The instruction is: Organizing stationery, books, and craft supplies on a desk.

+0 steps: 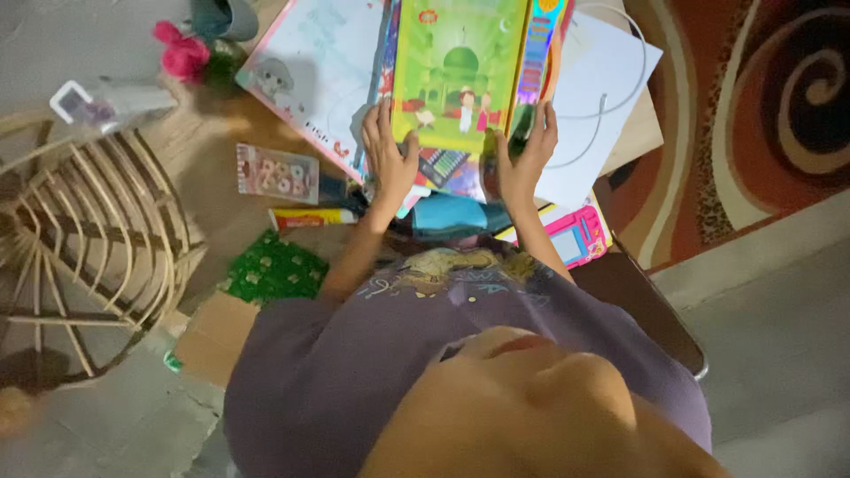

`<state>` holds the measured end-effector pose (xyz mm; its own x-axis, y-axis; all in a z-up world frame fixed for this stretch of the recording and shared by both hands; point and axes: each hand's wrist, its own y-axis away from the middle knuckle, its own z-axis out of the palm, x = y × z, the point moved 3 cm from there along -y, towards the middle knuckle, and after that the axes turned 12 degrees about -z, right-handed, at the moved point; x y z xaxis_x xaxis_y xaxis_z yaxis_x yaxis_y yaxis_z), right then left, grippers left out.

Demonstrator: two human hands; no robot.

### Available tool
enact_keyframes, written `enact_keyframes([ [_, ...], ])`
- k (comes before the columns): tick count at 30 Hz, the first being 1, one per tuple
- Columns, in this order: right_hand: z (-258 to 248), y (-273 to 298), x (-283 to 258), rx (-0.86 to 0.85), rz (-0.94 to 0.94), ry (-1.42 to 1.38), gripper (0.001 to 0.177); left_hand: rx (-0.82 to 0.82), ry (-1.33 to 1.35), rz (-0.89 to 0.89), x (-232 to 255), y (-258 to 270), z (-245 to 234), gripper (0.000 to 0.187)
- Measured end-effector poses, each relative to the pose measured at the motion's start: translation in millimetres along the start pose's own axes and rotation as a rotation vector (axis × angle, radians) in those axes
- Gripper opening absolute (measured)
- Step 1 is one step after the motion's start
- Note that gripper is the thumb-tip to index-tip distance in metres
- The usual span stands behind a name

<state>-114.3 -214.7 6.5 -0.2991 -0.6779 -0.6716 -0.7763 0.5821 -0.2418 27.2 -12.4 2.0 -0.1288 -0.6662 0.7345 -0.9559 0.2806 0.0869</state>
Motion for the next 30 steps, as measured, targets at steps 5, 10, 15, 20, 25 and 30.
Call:
enact_keyframes([
  [5,8,-17,7,0.013,0.051,-0.090,0.094,-0.001,-0.028,0.000,7,-13,5,0.064],
  [10,16,-14,17,0.029,0.158,-0.151,0.098,0.018,-0.039,0.008,13,-16,4,0.060],
  [15,10,-14,19,0.089,0.168,-0.224,0.092,0.083,0.064,-0.024,11,-14,5,0.057],
  [20,-8,12,12,0.170,0.240,-0.367,0.091,0.138,0.062,0.027,11,17,-3,0.053],
  [25,-41,62,-5,0.299,0.164,-0.380,0.093,-0.050,0.461,-0.115,0,58,-1,0.051],
  [30,-80,111,-24,0.414,0.226,-0.339,0.091,-0.295,0.690,-0.094,11,77,1,0.036],
])
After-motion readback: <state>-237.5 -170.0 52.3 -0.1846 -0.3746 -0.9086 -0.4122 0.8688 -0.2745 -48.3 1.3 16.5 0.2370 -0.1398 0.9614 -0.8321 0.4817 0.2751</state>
